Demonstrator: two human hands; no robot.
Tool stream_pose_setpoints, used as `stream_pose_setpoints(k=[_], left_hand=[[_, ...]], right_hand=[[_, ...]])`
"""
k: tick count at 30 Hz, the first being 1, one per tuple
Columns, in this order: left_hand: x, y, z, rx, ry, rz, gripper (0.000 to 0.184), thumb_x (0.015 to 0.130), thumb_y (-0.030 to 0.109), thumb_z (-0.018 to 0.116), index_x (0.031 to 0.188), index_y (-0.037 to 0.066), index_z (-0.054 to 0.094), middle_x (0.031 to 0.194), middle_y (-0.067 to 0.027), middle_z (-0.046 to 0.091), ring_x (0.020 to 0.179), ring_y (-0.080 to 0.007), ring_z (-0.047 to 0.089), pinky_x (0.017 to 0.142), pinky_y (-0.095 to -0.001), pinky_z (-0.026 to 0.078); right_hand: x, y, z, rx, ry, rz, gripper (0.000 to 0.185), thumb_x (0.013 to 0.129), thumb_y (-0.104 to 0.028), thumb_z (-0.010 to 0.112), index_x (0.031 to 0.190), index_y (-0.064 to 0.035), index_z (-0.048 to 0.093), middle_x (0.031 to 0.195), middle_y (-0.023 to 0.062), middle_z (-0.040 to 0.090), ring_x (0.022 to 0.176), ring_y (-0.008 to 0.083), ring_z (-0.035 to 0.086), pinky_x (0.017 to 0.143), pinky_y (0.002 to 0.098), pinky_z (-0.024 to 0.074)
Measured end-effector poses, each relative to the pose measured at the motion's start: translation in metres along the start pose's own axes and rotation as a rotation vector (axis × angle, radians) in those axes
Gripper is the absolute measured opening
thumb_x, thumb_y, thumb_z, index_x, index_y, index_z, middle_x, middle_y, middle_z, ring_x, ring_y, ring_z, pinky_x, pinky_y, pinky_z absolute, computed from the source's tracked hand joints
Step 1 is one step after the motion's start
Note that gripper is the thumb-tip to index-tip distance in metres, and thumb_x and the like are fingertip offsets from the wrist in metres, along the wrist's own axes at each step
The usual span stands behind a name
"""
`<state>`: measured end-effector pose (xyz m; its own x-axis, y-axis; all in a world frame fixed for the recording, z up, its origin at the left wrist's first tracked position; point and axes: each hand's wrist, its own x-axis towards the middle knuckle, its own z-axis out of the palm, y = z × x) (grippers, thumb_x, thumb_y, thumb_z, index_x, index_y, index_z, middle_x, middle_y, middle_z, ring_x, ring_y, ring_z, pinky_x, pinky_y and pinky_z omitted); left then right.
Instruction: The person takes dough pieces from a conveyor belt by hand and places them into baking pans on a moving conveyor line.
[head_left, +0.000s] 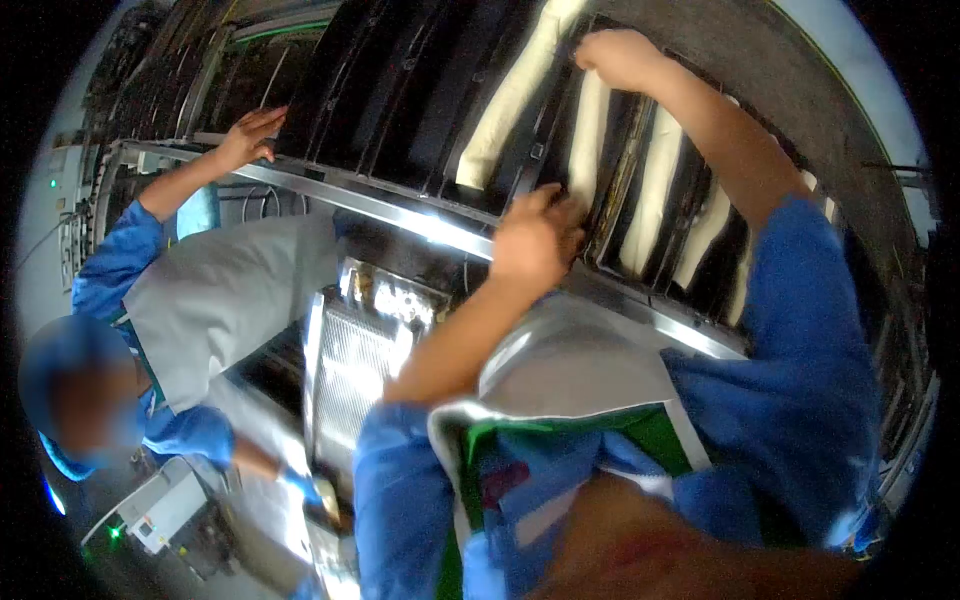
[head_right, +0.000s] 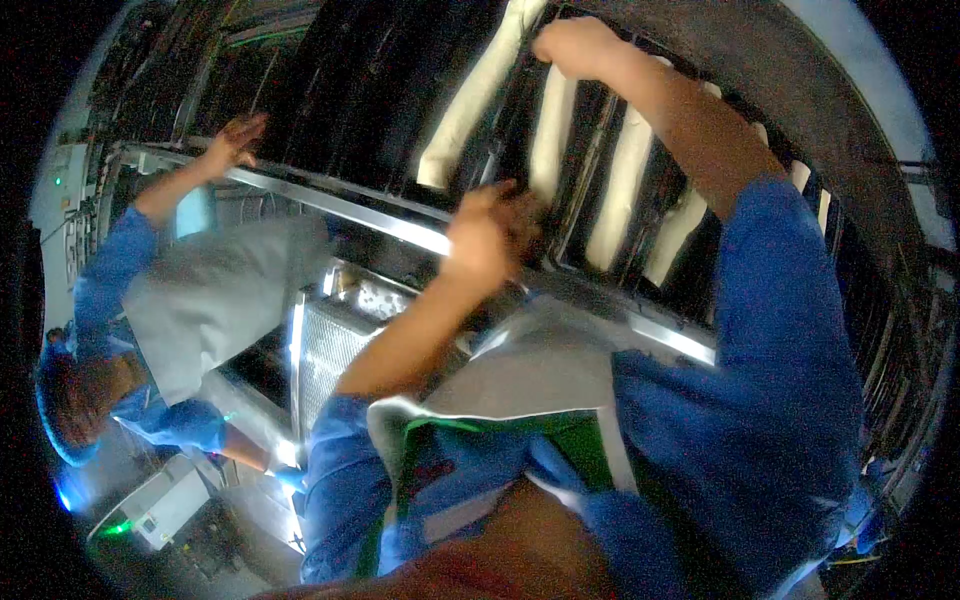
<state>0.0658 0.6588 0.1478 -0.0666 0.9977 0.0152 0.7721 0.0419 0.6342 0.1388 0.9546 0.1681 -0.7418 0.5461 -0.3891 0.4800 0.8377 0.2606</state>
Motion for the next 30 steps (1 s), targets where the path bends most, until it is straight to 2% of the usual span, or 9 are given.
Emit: stream_pose_setpoints(k=[2,6,11,12,14,16,20,24,30], left_hand=[[-0.008,-0.020,-0.014,0.159,0.179,0.009,0.033,0.080,0.018,0.063,0.111,0.006,0.061,0.126,-0.0201,0.051,0.107,-0.0363,0.053,0.091,-0.0427,0.045],[0.001,-0.049,-0.006,0.297,0.392,-0.137,0.024,0.085,0.013,0.053,0.106,0.010,0.063,0.126,-0.0221,0.050,0.100,-0.0391,0.058,0.086,-0.0445,0.049],[-0.034,-0.035,-0.010,0.422,0.022,-0.341,0.020,0.086,0.016,0.053,0.101,0.009,0.064,0.126,-0.0199,0.047,0.100,-0.0359,0.059,0.081,-0.0431,0.052],[-0.048,-0.034,-0.012,0.343,0.014,-0.364,0.019,0.084,0.012,0.053,0.099,0.007,0.065,0.122,-0.0177,0.049,0.104,-0.0344,0.057,0.081,-0.0426,0.052],[-0.093,-0.040,-0.018,0.298,0.032,-0.359,0.021,0.080,0.011,0.060,0.100,0.009,0.065,0.126,-0.0167,0.048,0.105,-0.0340,0.056,0.084,-0.0427,0.050],[-0.133,-0.044,-0.018,0.152,0.155,-0.083,0.027,0.075,0.010,0.067,0.101,0.013,0.065,0.127,-0.0165,0.049,0.106,-0.0350,0.055,0.087,-0.0423,0.048],[-0.213,-0.061,-0.017,0.016,0.251,-0.242,0.030,0.073,0.010,0.070,0.103,0.011,0.065,0.124,-0.0167,0.052,0.108,-0.0366,0.053,0.090,-0.0421,0.046],[-0.347,-0.120,-0.009,0.229,0.366,-0.448,0.031,0.075,0.011,0.068,0.105,0.012,0.064,0.126,-0.0179,0.052,0.113,-0.0372,0.051,0.091,-0.0436,0.045],[-0.526,-0.155,0.002,0.313,0.459,-0.912,0.033,0.076,0.012,0.066,0.108,0.011,0.064,0.126,-0.0181,0.053,0.114,-0.0363,0.051,0.096,-0.0441,0.042]], right_hand=[[-0.001,-0.013,0.003,0.188,0.567,-0.128,0.023,0.075,-0.012,0.062,0.097,-0.0152,0.066,0.099,0.0037,0.063,0.097,0.0261,0.062,0.079,0.0431,0.0505],[0.020,-0.054,0.004,0.182,0.276,-0.143,0.038,0.069,0.000,0.063,0.105,-0.0139,0.064,0.109,0.0046,0.061,0.107,0.0254,0.055,0.086,0.0405,0.0478],[0.020,-0.113,0.025,0.051,-0.178,-0.136,0.048,0.064,-0.004,0.069,0.110,-0.0167,0.063,0.109,0.0039,0.060,0.110,0.0255,0.053,0.087,0.0425,0.0476],[0.008,-0.118,0.033,0.048,-0.171,-0.134,0.048,0.064,-0.004,0.069,0.110,-0.0167,0.063,0.109,0.0039,0.060,0.110,0.0255,0.053,0.087,0.0425,0.0476],[-0.020,-0.134,0.054,0.344,0.247,-0.388,0.034,0.070,-0.012,0.068,0.104,-0.0199,0.068,0.095,0.0092,0.067,0.095,0.0345,0.063,0.074,0.0672,0.0452],[-0.032,-0.145,0.060,0.322,0.194,-0.315,0.041,0.070,-0.011,0.067,0.110,-0.0223,0.065,0.108,0.0074,0.064,0.105,0.0318,0.059,0.080,0.0672,0.0424],[-0.069,-0.164,0.056,0.260,0.600,0.193,0.052,0.073,-0.009,0.066,0.124,-0.0204,0.057,0.139,0.0030,0.045,0.129,0.0238,0.039,0.100,0.0558,0.0323],[-0.168,-0.216,0.045,0.663,0.572,-0.005,0.018,0.080,-0.022,0.067,0.079,-0.0077,0.056,0.084,0.0102,0.056,0.083,0.0312,0.056,0.074,0.0439,0.0440],[-0.237,-0.267,0.104,0.355,0.575,-0.071,0.039,0.082,-0.043,0.062,0.090,-0.0051,0.067,0.094,0.0142,0.061,0.097,0.0313,0.055,0.088,0.0451,0.0407]])
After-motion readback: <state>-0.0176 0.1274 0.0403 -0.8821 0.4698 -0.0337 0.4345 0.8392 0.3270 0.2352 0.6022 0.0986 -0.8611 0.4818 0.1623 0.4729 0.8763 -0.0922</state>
